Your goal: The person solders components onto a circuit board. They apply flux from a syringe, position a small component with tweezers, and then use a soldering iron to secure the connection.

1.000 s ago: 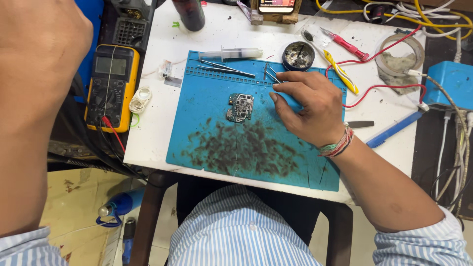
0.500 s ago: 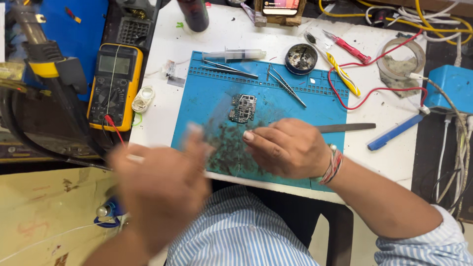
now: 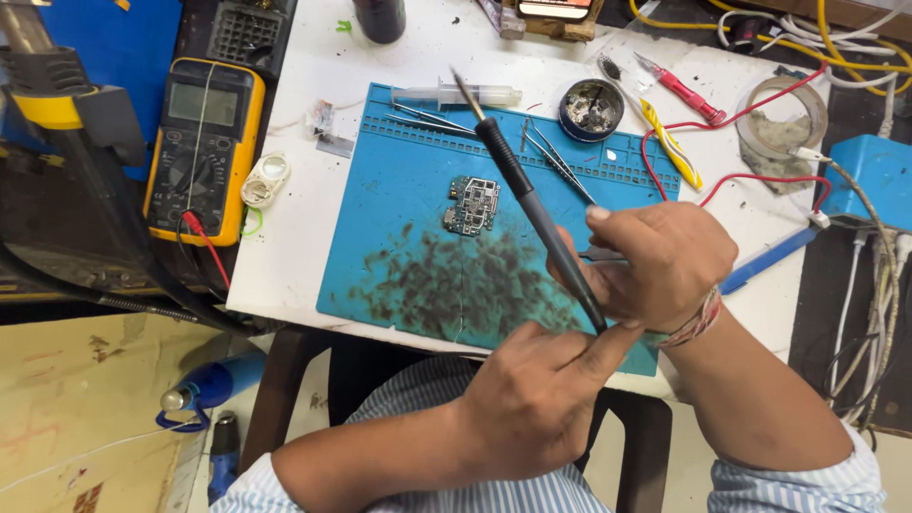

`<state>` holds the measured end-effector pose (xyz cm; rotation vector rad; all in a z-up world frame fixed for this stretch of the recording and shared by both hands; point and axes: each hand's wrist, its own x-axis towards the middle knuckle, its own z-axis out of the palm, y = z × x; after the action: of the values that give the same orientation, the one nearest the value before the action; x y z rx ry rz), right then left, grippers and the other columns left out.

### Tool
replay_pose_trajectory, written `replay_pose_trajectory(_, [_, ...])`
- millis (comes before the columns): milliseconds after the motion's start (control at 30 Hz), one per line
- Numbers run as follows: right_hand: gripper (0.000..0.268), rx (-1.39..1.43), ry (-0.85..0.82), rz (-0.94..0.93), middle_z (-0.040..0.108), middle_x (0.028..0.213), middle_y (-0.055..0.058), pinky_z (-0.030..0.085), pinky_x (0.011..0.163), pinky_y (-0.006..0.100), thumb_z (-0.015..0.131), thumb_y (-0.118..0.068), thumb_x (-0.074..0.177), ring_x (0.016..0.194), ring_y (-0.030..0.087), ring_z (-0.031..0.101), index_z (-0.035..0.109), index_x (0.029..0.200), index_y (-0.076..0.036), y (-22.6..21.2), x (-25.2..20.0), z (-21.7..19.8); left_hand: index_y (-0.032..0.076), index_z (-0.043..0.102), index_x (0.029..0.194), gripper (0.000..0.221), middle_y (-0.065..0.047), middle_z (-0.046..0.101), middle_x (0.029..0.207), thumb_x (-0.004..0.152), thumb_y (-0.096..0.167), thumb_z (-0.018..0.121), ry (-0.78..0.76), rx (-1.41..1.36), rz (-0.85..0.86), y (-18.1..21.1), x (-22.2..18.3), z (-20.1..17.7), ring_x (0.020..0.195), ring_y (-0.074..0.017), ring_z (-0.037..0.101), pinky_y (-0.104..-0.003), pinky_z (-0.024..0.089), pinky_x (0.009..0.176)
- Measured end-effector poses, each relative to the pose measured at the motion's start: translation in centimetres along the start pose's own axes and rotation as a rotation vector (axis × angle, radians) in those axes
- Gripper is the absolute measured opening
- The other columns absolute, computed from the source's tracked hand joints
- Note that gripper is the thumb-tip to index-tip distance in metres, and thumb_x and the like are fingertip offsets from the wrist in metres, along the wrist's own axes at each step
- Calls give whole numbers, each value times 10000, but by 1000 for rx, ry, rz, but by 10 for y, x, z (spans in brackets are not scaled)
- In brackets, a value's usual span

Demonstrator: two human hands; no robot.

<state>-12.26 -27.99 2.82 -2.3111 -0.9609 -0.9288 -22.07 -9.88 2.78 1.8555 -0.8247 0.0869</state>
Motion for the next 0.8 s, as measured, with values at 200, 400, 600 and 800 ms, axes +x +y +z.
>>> replay_pose_trajectory(200, [437, 176, -231, -123, 717, 822, 47, 450, 538, 345, 807, -42, 740, 591, 195, 603, 727, 1170, -39, 11, 9, 16, -43, 532, 1503, 614, -48, 522, 831, 895, 4, 598, -3, 16, -5, -11, 10, 0, 707, -241, 552, -389, 458, 711])
replay_pose_trajectory(400, [327, 278, -163, 8, 737, 923, 79, 519, 610, 330, 743, -26, 838, 691, 208, 675, 696, 1160, -63, 7, -1, 28, -26, 418, 1567, 655, -104, 601, 997, 957, 69, 638, -48, -27, -55, -22, 1, 7, 839, -269, 617, -385, 501, 765])
replay_pose_trajectory(600, [344, 619, 88, 603, 693, 1236, 156, 594, 772, 291, 565, -160, 1103, 865, 164, 695, 537, 1413, -13, 17, -16, 33, -85, 250, 1574, 866, -313, 505, 1458, 906, 195, 724, -94, -301, -27, -14, -7, 4, 1287, -435, 550, -520, 452, 1070])
replay_pose_trajectory(800, [216, 820, 249, 901, 618, 985, 135, 549, 720, 310, 667, -134, 1194, 793, 175, 625, 544, 1198, 44, 33, -26, 37, 127, 608, 1193, 392, -105, 662, 1260, 823, 201, 713, -117, -135, -122, -54, 46, -88, 1148, -256, 668, -430, 523, 1016])
